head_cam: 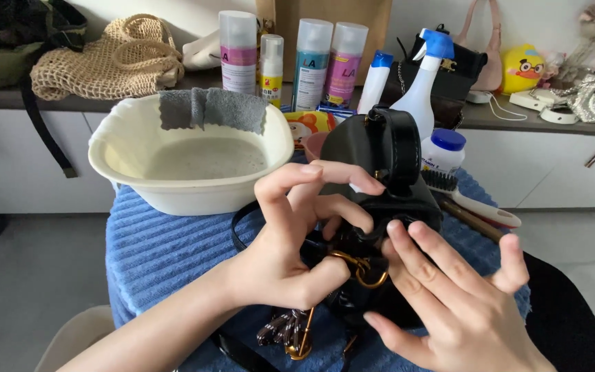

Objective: Cleaning and inspecting a black leather handbag using cleaning supplies and hands.

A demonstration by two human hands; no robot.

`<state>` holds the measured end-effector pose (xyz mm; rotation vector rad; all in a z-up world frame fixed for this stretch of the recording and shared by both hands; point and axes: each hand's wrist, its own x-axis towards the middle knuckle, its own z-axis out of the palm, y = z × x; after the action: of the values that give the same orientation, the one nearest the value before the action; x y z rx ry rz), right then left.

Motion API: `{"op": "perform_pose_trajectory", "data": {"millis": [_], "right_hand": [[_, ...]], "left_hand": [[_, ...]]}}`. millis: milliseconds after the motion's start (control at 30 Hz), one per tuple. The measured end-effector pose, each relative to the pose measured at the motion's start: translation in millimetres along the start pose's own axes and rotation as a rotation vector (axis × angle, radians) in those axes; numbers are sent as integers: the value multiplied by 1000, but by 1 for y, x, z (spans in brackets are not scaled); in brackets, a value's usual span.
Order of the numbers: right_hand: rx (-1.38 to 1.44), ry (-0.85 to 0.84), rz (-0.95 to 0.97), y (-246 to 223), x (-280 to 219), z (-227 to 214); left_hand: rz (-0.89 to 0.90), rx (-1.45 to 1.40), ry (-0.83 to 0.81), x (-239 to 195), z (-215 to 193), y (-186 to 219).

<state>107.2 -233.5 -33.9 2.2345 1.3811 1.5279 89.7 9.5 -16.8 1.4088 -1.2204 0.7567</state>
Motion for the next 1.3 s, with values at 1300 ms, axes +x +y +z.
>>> {"op": "perform_pose_trajectory", "data": {"millis": [1300], "right_hand": [[-296,-262,205,-37,-6,9]], "left_hand": [[-33,60,1,-1,-3,7]]}}
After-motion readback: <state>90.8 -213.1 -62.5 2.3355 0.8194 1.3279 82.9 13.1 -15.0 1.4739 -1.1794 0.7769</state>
